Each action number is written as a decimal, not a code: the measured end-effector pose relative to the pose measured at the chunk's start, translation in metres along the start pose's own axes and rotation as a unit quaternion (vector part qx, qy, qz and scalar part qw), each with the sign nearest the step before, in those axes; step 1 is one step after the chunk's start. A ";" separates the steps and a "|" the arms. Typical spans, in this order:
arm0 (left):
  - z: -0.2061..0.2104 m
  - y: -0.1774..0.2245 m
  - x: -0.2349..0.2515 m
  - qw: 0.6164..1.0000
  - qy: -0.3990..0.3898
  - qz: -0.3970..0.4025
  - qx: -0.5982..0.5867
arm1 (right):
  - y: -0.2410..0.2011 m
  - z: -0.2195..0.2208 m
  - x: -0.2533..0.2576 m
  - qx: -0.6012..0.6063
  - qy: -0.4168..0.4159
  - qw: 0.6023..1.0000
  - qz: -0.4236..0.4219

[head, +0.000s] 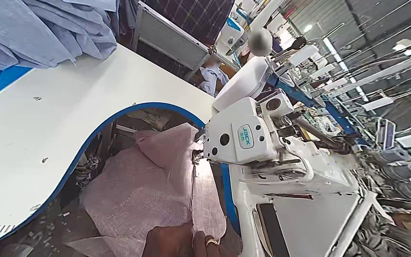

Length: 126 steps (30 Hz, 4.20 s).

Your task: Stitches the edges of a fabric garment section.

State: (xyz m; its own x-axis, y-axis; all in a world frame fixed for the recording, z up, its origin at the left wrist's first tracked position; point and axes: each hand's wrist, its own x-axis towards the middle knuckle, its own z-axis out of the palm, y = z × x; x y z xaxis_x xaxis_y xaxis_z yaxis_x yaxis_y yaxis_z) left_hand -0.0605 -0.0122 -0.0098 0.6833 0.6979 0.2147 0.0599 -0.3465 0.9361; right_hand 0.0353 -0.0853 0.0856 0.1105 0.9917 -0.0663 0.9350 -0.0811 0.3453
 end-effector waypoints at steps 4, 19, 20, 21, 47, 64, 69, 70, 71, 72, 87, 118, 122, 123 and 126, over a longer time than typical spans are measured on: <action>0.018 -0.015 0.018 0.996 0.072 0.004 -0.051 | 0.006 0.017 0.003 0.052 0.071 0.994 0.058; 0.040 -0.012 0.033 0.974 0.189 0.052 0.111 | 0.029 0.034 0.024 -0.036 0.182 0.978 -0.096; 0.039 -0.014 0.038 0.974 0.192 0.052 0.108 | 0.030 0.043 0.029 -0.043 0.222 0.970 -0.092; 0.037 -0.015 0.043 0.976 0.188 0.047 0.103 | 0.030 0.052 0.031 -0.040 0.260 0.962 -0.076; 0.027 -0.012 0.012 0.993 0.117 0.011 0.003 | 0.020 0.047 -0.025 0.270 0.083 0.959 0.035; 0.006 -0.011 0.027 0.995 -0.037 -0.062 -0.072 | 0.010 0.048 -0.028 0.321 0.154 0.930 0.095; 0.007 -0.005 0.031 0.998 -0.012 -0.061 -0.019 | 0.012 0.044 -0.026 0.295 0.135 0.942 0.090; 0.009 -0.006 0.028 0.998 -0.010 -0.056 -0.013 | 0.012 0.039 -0.027 0.291 0.132 0.943 0.091; 0.009 -0.005 0.027 0.999 -0.009 -0.051 -0.007 | 0.012 0.036 -0.027 0.290 0.127 0.944 0.090; 0.008 -0.003 0.027 0.999 -0.010 -0.049 -0.001 | 0.011 0.036 -0.026 0.292 0.120 0.945 0.088; 0.012 -0.005 0.034 0.998 0.021 -0.049 -0.013 | 0.007 0.054 -0.022 0.178 0.333 0.925 0.041; -0.018 -0.039 0.131 0.976 0.077 -0.122 -0.164 | 0.010 0.103 0.047 0.257 0.333 0.904 0.075; -0.004 -0.080 0.216 0.834 -0.018 -0.212 -0.509 | 0.010 0.098 0.051 0.259 0.312 0.912 0.061; -0.008 -0.077 0.239 0.853 -0.002 -0.206 -0.479 | 0.010 0.098 0.052 0.260 0.308 0.913 0.063; -0.006 -0.079 0.281 0.907 -0.027 -0.252 -0.336 | 0.008 0.101 0.046 0.243 0.314 0.915 0.077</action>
State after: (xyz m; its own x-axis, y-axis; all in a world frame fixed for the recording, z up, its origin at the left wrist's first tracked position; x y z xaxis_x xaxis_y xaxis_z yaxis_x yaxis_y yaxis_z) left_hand 0.1223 0.2155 -0.0218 0.7275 0.6244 -0.2845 -0.0706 0.4806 0.8741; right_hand 0.0824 -0.0503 -0.0095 0.1805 0.8150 0.5506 0.9809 -0.1075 -0.1623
